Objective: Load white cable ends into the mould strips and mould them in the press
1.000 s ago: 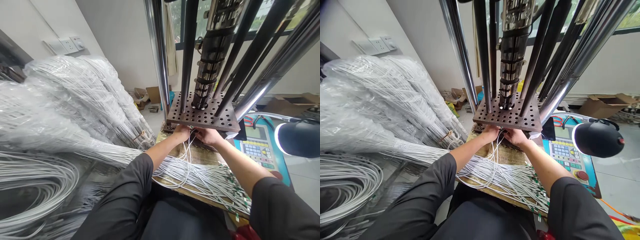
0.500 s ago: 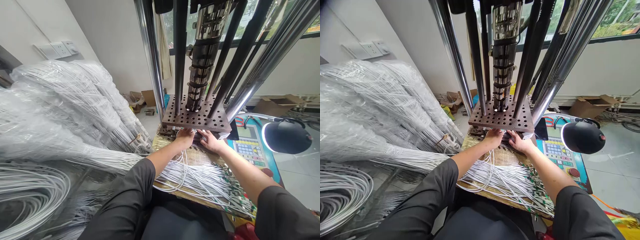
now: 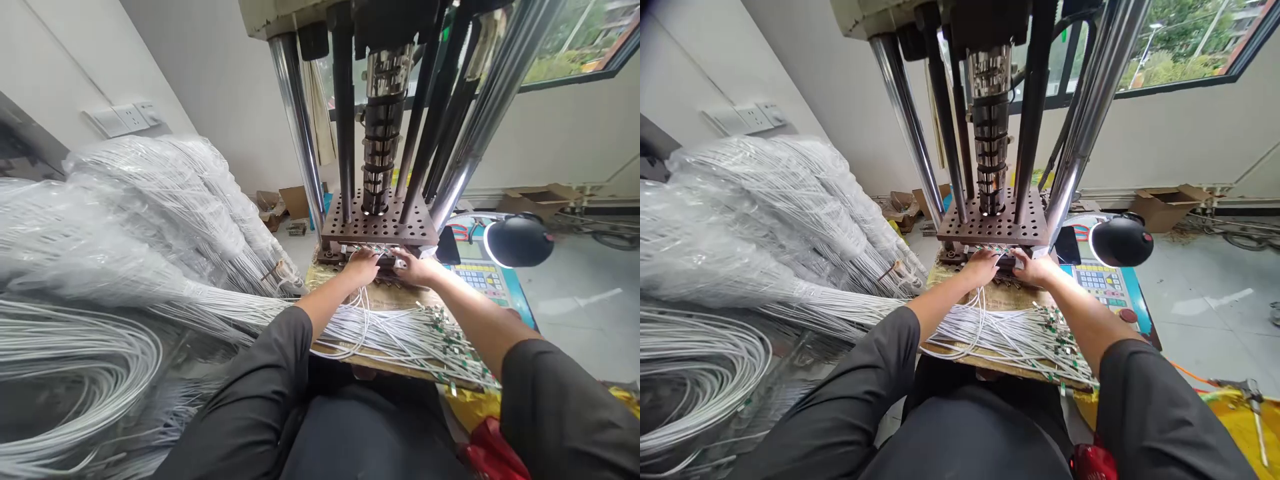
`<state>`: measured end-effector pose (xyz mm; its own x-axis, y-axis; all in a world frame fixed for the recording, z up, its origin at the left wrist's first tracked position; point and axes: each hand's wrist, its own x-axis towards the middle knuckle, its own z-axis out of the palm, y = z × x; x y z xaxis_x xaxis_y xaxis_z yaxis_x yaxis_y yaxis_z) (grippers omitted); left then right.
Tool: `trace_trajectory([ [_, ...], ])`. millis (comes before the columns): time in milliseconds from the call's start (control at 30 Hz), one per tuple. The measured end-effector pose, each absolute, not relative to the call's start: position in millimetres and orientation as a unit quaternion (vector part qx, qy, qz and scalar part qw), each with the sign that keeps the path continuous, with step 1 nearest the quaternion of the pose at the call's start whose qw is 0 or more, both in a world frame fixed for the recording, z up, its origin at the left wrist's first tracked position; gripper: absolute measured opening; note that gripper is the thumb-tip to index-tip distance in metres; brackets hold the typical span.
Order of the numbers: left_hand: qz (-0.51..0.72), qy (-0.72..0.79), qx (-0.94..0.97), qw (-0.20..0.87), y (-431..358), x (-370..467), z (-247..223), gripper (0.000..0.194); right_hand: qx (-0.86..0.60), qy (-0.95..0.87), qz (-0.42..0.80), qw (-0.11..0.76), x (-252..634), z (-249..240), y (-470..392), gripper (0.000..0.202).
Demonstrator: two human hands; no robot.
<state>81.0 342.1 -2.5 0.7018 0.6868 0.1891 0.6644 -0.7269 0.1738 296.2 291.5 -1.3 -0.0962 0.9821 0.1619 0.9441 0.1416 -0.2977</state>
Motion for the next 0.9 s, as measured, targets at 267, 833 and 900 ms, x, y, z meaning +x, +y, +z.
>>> trace_trajectory([
  [267, 0.298, 0.344, 0.708, 0.540, 167, -122, -36, 0.065, -0.735, -0.445, 0.083, 0.505, 335, -59, 1, 0.047],
  [833, 0.541, 0.565, 0.497, 0.376, 124, -124, -165, 0.090, -0.724, -0.276, 0.159, 0.612, 219, -150, 10, 0.081],
  [900, 0.540, 0.558, 0.504, 0.380, 124, -125, -167, 0.088, -0.714, -0.297, 0.158, 0.614, 220, -148, 11, 0.082],
])
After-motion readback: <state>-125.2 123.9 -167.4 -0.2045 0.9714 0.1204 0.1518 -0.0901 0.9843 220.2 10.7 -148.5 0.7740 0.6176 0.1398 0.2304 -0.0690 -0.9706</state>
